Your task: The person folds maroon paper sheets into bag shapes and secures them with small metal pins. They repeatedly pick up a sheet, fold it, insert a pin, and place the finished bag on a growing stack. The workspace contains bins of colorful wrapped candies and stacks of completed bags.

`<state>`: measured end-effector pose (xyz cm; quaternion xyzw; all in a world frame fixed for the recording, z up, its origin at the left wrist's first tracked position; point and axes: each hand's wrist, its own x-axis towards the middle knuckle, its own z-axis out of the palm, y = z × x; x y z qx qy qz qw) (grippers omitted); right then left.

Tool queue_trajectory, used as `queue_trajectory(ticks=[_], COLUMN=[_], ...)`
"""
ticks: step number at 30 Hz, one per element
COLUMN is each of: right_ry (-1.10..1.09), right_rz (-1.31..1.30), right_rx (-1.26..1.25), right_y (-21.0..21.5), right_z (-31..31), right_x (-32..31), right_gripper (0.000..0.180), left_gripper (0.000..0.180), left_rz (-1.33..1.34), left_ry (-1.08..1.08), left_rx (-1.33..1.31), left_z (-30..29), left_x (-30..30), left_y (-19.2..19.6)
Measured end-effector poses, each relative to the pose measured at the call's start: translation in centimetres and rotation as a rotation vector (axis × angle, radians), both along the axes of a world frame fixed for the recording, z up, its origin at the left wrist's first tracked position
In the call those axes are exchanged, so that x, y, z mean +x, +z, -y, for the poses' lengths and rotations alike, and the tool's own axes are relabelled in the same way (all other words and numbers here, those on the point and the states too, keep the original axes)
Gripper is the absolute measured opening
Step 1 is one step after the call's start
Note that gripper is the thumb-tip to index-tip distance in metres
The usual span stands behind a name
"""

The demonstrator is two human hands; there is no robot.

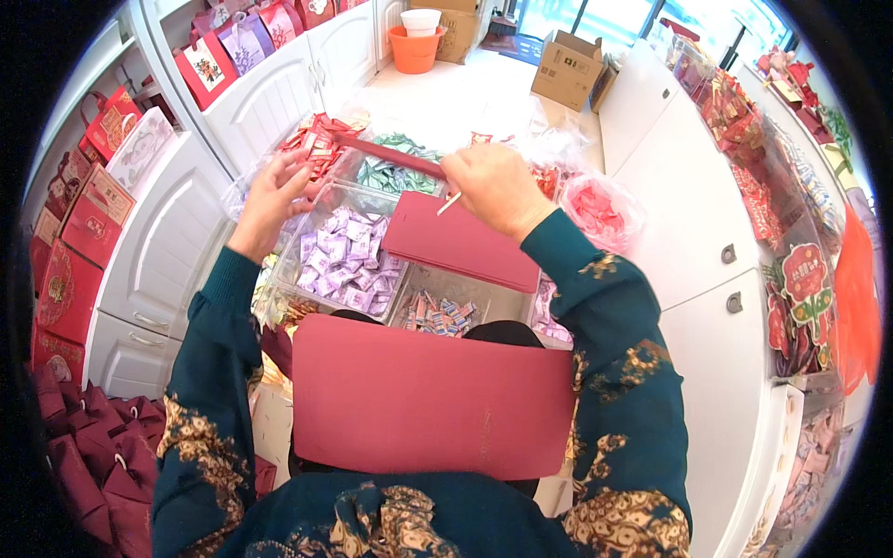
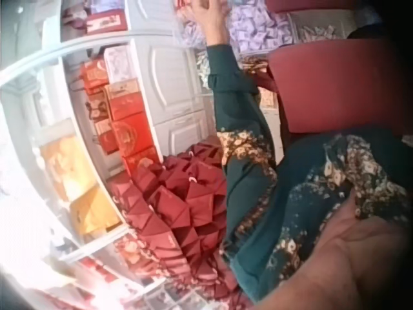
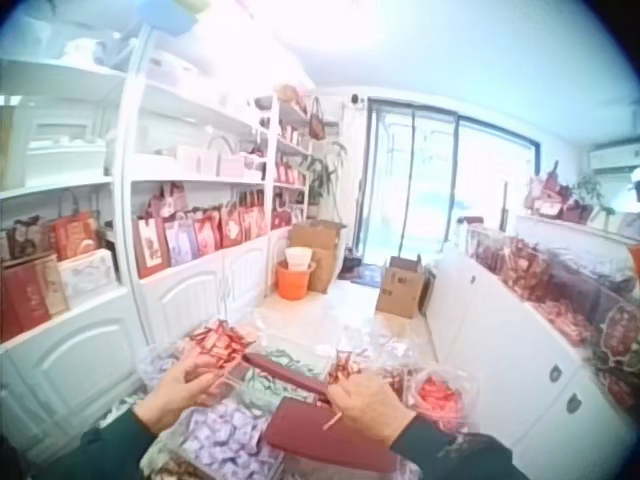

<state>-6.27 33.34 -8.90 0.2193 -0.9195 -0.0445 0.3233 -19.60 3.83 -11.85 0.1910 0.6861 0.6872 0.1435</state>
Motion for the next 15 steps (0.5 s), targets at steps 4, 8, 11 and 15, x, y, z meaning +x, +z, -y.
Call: queue_trajectory(ticks=[4, 8, 11, 15], right_ry=[0.010, -0.062, -0.115, -0.045], right_rz=[0.116, 0.525, 0.584, 0.594], right_rx=[0.108, 0.041, -0.181, -0.558], right_y=[-9.5, -19.5, -17.2, -10.8], right_z=[-1.6, -2.7, -1.6, -4.7], right_x=[-0.3, 1.5, 1.2, 0.0], right_gripper=[0.007, 0.005, 0.009, 0.019], left_gripper=[0.039, 0.037, 0.036, 0.016], left_rz=[0.130, 0.315, 0.370, 0.339], left_ry=[0.031, 0.037, 0.066, 0.097], left_rx=[-0.034, 0.079, 0.075, 0.053], left_z=[3.4, 6.9, 10.0, 13.6], left_x=[1.3, 1.8, 3.6, 8.4], left_y=[-1.2, -4.0, -4.4, -4.0])
